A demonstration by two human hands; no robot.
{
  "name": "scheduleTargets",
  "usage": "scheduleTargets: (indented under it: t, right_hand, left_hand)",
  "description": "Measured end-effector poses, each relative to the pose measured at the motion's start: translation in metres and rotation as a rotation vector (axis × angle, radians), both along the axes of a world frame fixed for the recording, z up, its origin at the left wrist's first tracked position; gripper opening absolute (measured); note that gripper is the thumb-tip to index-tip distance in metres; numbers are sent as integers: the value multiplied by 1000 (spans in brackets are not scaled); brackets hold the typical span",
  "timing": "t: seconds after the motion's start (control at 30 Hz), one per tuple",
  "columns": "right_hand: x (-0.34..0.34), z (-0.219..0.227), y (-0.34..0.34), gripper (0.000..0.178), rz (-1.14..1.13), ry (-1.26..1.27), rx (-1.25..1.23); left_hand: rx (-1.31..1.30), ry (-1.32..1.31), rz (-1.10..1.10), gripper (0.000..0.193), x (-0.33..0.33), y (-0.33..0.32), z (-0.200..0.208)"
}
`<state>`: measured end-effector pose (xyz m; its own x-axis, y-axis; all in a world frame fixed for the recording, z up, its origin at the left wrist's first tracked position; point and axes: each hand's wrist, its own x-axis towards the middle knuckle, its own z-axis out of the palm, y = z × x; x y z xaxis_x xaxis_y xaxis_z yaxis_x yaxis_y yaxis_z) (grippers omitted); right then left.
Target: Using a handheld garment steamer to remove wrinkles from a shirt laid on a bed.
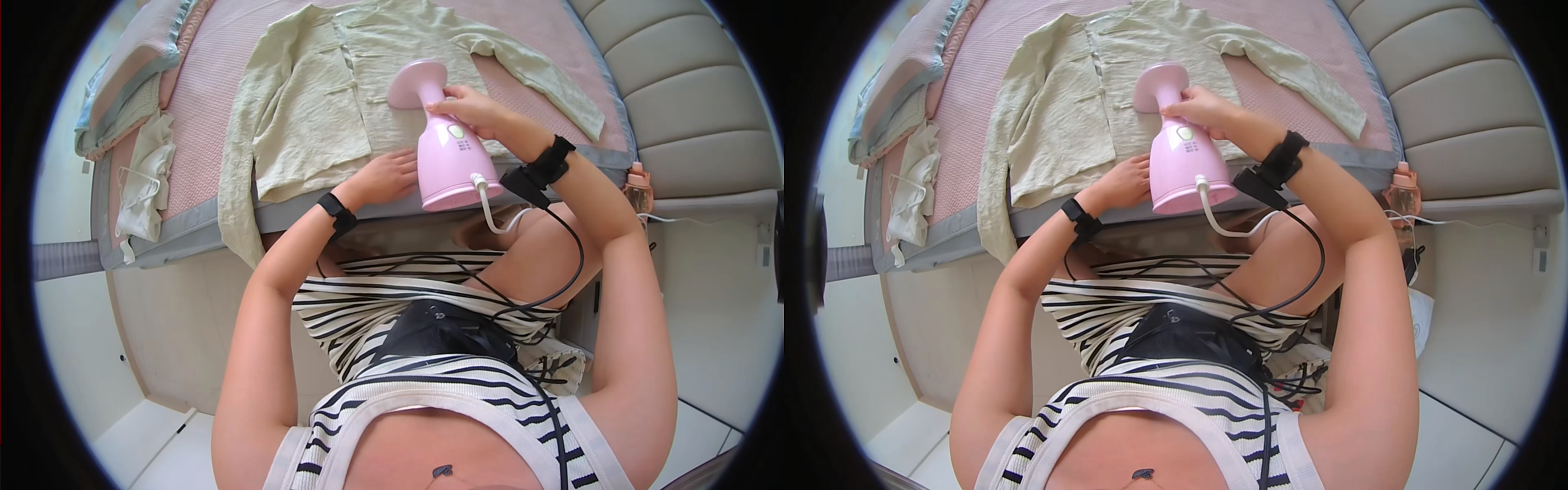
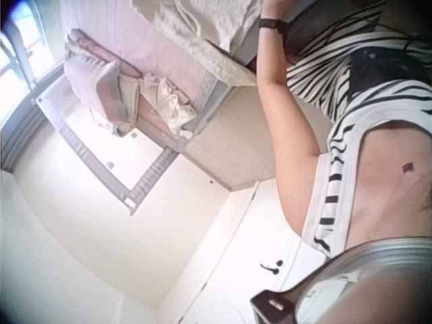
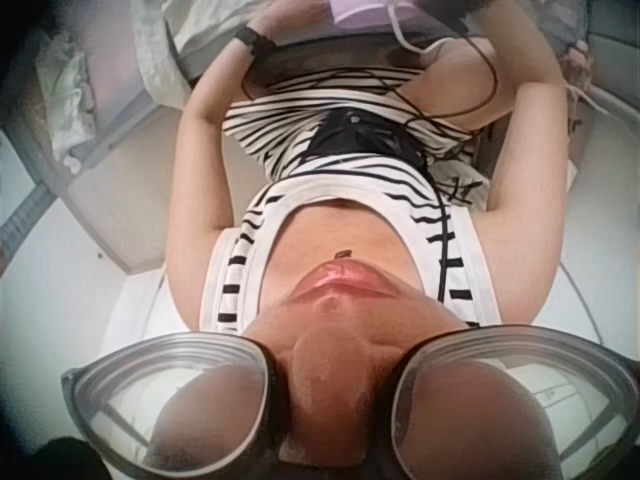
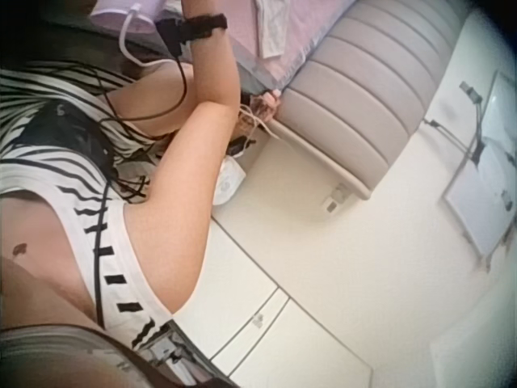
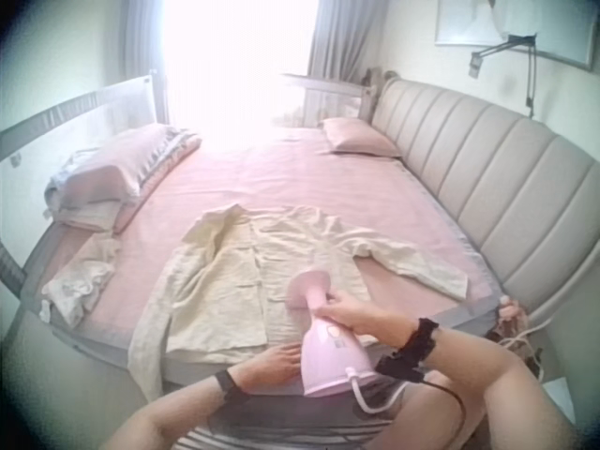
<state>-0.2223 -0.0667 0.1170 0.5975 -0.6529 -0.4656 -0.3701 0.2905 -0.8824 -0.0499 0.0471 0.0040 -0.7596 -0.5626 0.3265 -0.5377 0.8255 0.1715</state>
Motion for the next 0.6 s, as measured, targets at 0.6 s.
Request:
scheduleTargets:
  t: [0.6]
  right_hand:
    - [41, -37, -17, 34, -124, 5, -39]
  left_hand:
    - [168, 103, 48, 27, 3, 1, -15]
